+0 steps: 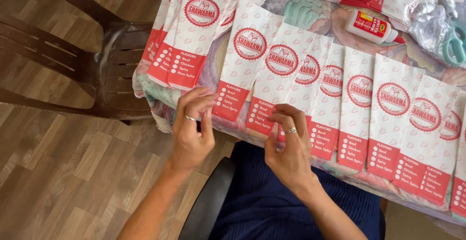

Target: Assembling paper bags by applying glue to the edges of paper templates and folding them into shape.

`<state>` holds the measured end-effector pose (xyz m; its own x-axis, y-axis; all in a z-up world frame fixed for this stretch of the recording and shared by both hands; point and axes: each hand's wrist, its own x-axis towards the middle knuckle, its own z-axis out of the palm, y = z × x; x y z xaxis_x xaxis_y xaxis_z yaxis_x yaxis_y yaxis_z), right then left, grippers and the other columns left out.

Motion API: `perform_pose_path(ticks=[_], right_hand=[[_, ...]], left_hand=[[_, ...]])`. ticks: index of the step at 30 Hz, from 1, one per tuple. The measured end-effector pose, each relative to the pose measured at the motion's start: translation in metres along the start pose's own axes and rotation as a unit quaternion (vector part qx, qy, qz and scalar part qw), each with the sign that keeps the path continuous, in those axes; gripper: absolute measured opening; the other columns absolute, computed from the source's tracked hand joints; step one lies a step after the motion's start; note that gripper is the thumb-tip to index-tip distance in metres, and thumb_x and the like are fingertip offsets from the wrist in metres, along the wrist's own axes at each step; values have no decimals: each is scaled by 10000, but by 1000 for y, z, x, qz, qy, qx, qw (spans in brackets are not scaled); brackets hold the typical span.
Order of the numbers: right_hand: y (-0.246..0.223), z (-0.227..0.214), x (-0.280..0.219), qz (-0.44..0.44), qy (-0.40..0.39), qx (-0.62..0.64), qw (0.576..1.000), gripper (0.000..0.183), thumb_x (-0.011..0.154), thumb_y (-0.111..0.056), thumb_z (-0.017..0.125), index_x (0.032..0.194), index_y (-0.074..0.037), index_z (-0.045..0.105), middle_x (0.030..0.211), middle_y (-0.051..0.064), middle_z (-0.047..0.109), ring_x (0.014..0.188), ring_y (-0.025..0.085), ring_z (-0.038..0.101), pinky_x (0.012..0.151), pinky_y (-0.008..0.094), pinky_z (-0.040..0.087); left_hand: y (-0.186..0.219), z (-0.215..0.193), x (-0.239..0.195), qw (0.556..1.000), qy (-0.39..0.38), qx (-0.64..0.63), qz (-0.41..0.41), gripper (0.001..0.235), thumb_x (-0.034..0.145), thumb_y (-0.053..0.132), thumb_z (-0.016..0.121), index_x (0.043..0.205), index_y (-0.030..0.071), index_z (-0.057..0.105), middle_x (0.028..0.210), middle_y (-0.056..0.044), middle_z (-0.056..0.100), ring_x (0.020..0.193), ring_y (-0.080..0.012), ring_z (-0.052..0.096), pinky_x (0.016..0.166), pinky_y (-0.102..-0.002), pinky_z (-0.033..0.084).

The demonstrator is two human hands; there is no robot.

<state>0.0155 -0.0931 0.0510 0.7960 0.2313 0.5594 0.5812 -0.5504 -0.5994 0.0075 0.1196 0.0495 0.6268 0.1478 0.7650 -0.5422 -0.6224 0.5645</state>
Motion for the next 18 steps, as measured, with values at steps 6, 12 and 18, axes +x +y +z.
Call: perform_pose_path(ticks=[6, 12, 18], right_hand=[[-10, 46, 10, -55, -47, 44, 996, 192, 871, 28, 721, 1058, -7, 696, 1199, 152, 672, 1130, 370, 711, 959, 415, 567], [-1, 56, 5, -68, -57, 15, 996, 130, 917, -34, 743, 1028, 8, 692, 1181, 146, 659, 1112, 347, 711, 957, 418, 578], [-5, 57, 4, -62, -54, 0, 997, 82, 931, -70, 747, 956, 5, 723, 1159, 124, 680, 1057, 312, 723, 930, 394, 590]], left_hand=[[-32, -16, -6, 984, -172, -47, -1, 462, 859, -77, 679, 1298, 45, 606, 1407, -187, 562, 1298, -431, 586, 1054, -512, 506], [-53, -17, -15, 981, -183, -60, -10, 322, 919, 55, 723, 1233, 75, 654, 1422, -162, 559, 1246, -376, 638, 1035, -465, 529], [-62, -15, -15, 975, -181, -129, -10, 76, 924, 27, 727, 995, 41, 751, 1422, -195, 548, 1128, -345, 720, 1048, -474, 531]])
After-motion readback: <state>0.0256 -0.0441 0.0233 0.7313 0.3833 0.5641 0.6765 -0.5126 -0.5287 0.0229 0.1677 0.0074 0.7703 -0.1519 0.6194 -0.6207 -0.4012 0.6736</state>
